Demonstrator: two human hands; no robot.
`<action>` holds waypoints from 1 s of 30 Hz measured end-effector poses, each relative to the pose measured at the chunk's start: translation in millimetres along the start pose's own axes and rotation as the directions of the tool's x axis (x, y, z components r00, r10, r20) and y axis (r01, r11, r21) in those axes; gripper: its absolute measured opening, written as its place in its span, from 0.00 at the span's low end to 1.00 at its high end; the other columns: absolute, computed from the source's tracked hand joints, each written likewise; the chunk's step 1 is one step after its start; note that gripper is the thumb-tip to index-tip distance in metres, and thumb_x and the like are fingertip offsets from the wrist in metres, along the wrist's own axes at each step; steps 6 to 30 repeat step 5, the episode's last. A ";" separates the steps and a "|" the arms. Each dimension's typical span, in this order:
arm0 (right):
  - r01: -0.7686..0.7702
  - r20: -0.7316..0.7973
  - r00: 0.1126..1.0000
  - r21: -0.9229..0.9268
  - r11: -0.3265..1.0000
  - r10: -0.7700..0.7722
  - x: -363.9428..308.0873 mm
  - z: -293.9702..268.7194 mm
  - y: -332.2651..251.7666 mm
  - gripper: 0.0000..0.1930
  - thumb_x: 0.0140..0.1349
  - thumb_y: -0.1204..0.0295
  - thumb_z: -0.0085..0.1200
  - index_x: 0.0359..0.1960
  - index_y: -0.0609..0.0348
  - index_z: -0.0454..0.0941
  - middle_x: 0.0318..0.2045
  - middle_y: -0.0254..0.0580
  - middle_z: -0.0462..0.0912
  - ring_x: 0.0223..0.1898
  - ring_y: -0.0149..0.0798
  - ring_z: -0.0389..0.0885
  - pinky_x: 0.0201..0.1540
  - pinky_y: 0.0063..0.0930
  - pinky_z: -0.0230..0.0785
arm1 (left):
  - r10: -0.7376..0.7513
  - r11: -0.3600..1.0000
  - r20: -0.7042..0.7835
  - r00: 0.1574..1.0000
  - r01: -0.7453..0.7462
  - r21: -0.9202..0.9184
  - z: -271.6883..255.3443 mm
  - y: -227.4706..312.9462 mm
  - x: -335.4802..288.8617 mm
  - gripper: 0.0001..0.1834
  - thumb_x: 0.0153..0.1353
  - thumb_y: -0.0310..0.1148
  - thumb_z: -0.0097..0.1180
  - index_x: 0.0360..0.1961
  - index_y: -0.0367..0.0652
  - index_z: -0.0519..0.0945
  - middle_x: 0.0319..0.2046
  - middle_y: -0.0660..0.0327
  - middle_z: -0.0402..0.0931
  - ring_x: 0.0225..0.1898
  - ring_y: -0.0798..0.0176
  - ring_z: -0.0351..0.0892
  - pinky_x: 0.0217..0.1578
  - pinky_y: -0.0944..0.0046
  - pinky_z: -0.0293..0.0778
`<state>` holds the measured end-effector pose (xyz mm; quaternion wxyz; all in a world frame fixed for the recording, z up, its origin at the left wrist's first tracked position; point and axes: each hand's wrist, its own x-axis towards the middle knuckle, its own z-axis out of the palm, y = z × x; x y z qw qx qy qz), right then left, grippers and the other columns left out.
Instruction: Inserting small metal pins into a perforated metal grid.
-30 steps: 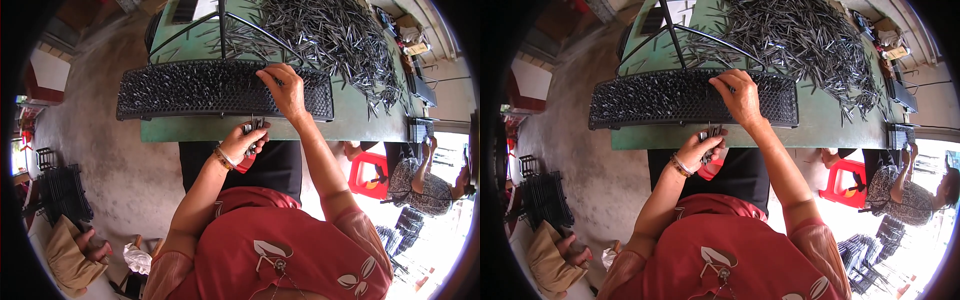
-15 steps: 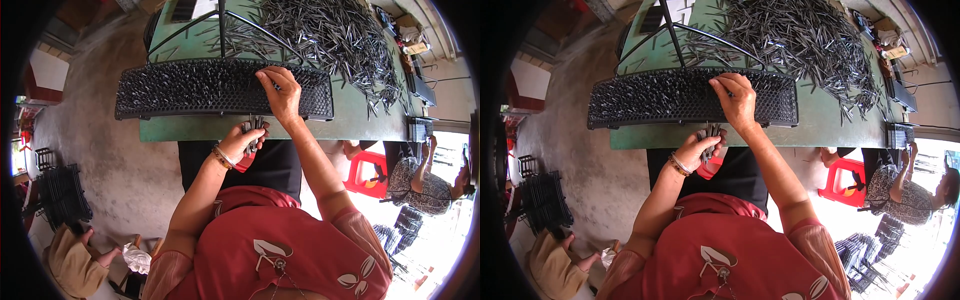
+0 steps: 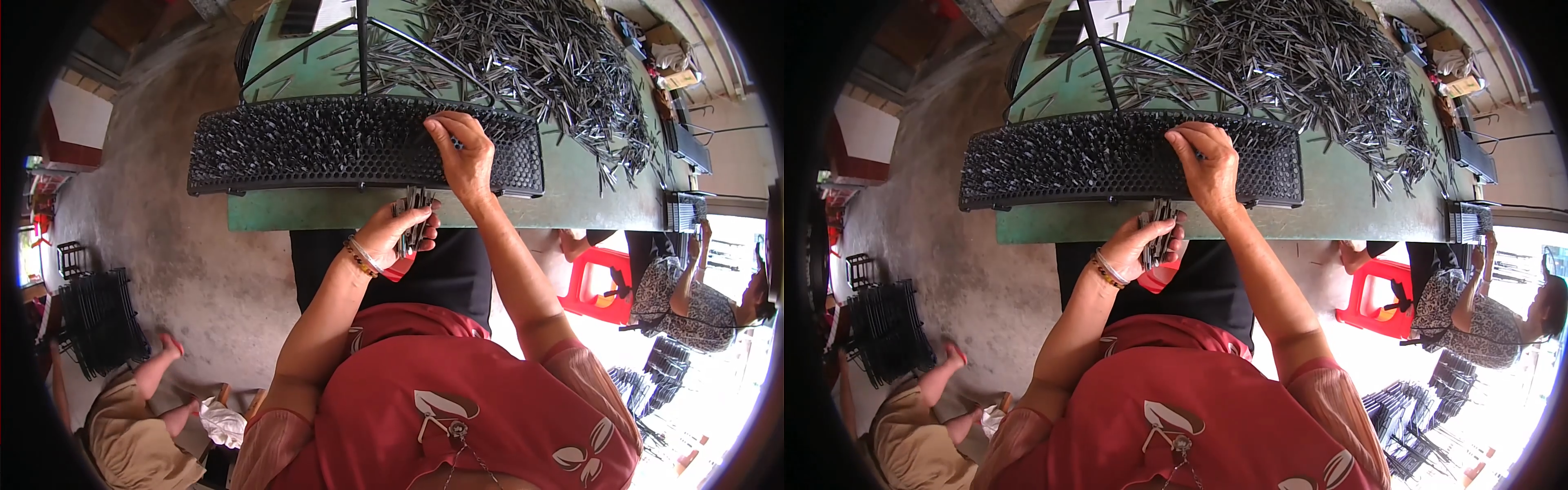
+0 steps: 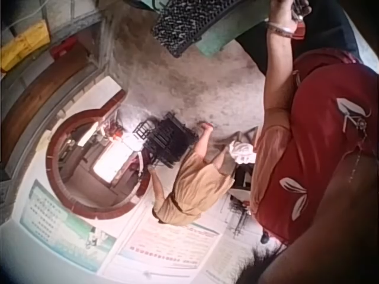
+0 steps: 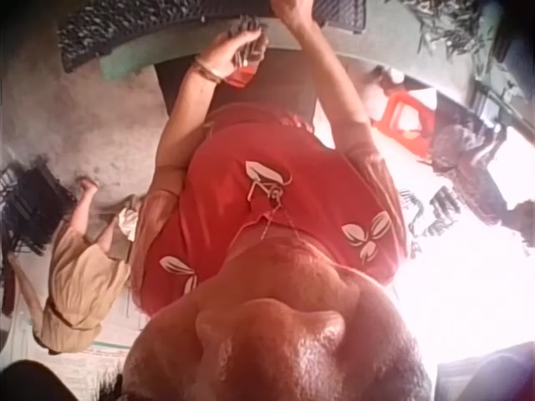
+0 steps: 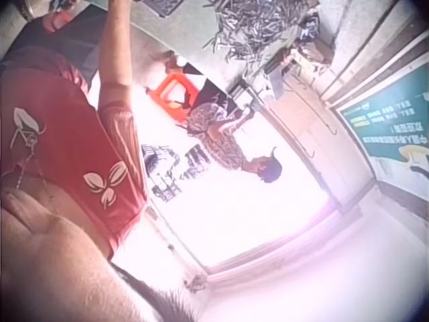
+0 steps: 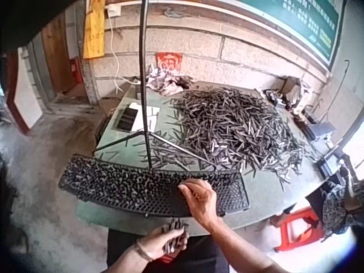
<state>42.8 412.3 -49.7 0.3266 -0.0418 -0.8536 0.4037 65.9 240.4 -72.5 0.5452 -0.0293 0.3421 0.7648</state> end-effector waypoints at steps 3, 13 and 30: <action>-0.039 -0.012 0.999 0.038 0.999 0.039 0.4 1.3 0.2 0.06 0.56 0.73 0.60 0.33 0.62 0.82 0.35 0.41 0.82 0.38 0.37 0.79 0.43 0.27 0.70 | 0.005 1.000 0.018 1.000 -0.005 0.016 -1.5 -0.9 0.9 0.15 0.63 0.34 0.53 0.47 0.37 0.75 0.31 0.62 0.77 0.32 0.67 0.78 0.33 0.66 0.78; -0.036 -0.002 0.999 0.042 0.998 0.036 1.6 1.3 0.2 0.06 0.56 0.73 0.60 0.33 0.62 0.82 0.35 0.41 0.82 0.38 0.37 0.80 0.43 0.27 0.70 | 0.007 1.000 0.011 1.000 -0.007 0.028 -0.4 0.2 0.1 0.15 0.63 0.34 0.53 0.48 0.38 0.75 0.32 0.61 0.77 0.32 0.67 0.78 0.34 0.65 0.78; -0.036 -0.002 0.999 0.042 0.998 0.036 1.6 1.3 0.2 0.06 0.56 0.73 0.60 0.33 0.62 0.82 0.35 0.41 0.82 0.38 0.37 0.80 0.43 0.27 0.70 | 0.007 1.000 0.011 1.000 -0.007 0.028 -0.4 0.2 0.1 0.15 0.63 0.34 0.53 0.48 0.38 0.75 0.32 0.61 0.77 0.32 0.67 0.78 0.34 0.65 0.78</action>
